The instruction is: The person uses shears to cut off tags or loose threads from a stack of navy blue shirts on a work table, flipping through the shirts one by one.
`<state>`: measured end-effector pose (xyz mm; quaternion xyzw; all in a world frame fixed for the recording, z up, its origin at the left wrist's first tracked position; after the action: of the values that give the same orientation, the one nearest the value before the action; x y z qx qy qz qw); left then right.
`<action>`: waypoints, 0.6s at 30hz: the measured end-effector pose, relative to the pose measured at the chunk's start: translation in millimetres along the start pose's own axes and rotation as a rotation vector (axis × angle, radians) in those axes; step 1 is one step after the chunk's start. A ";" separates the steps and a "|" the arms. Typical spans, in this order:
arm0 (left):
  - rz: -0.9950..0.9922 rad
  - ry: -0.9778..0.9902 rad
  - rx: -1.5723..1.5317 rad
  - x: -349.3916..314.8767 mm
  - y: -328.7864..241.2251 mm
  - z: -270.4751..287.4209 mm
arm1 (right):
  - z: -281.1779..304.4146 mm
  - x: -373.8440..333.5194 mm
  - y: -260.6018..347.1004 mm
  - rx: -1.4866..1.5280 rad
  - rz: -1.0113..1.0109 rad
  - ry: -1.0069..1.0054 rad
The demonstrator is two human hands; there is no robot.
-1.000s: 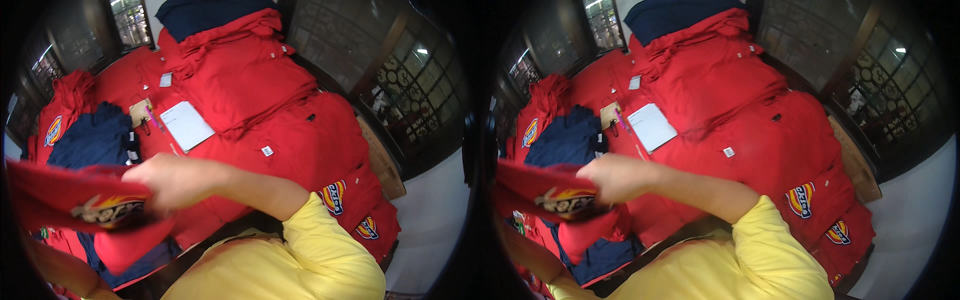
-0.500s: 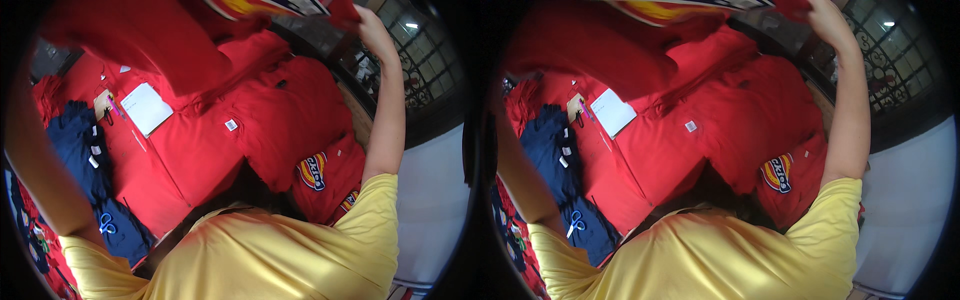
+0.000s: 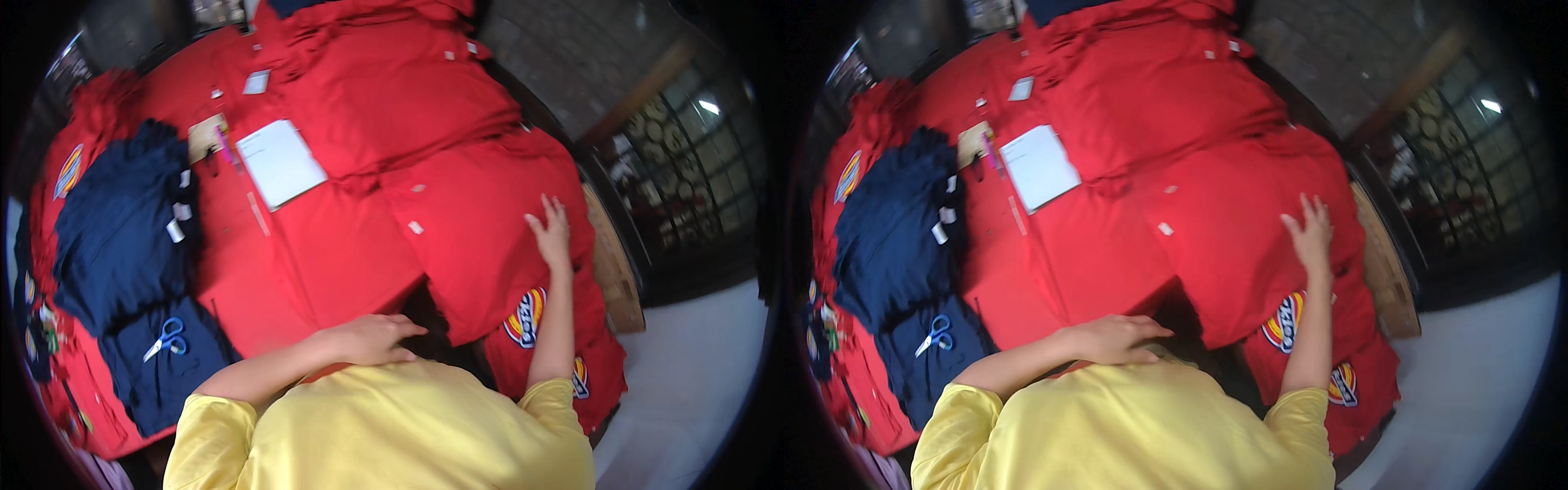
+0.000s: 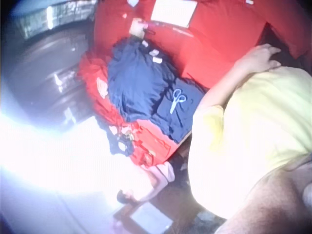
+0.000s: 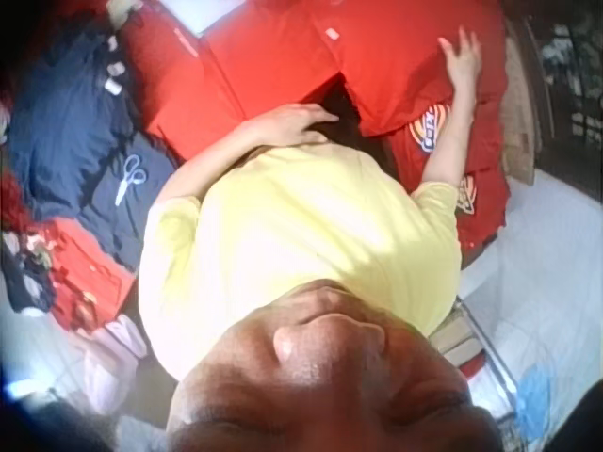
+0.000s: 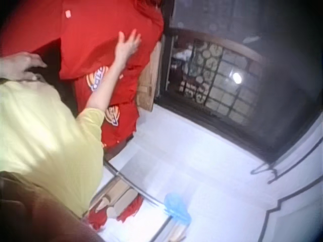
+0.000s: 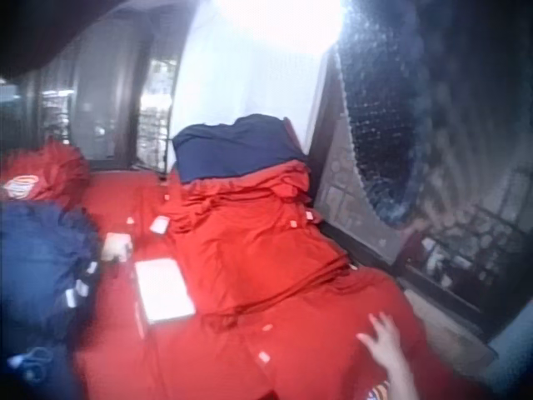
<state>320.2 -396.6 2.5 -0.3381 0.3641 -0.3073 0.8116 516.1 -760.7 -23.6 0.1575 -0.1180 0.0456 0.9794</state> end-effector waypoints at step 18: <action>1.650 -2.438 0.027 -604.8 179.2 -276.7 | -91.7 -40.6 390.2 0.357 0.808 -0.412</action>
<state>-185.8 68.5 -44.2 -0.0761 -0.4471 0.6976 0.5546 447.4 -364.3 -1.9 0.2705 -0.3513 0.4093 0.7974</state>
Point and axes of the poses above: each hand's wrist, its own x-axis towards the middle knuckle, its own z-axis out of the back of the hand, y = z × x, the point moved 2 cm from there along x, towards the middle knuckle, and after that the axes turned 2 degrees about z, right-handed, at the moved point
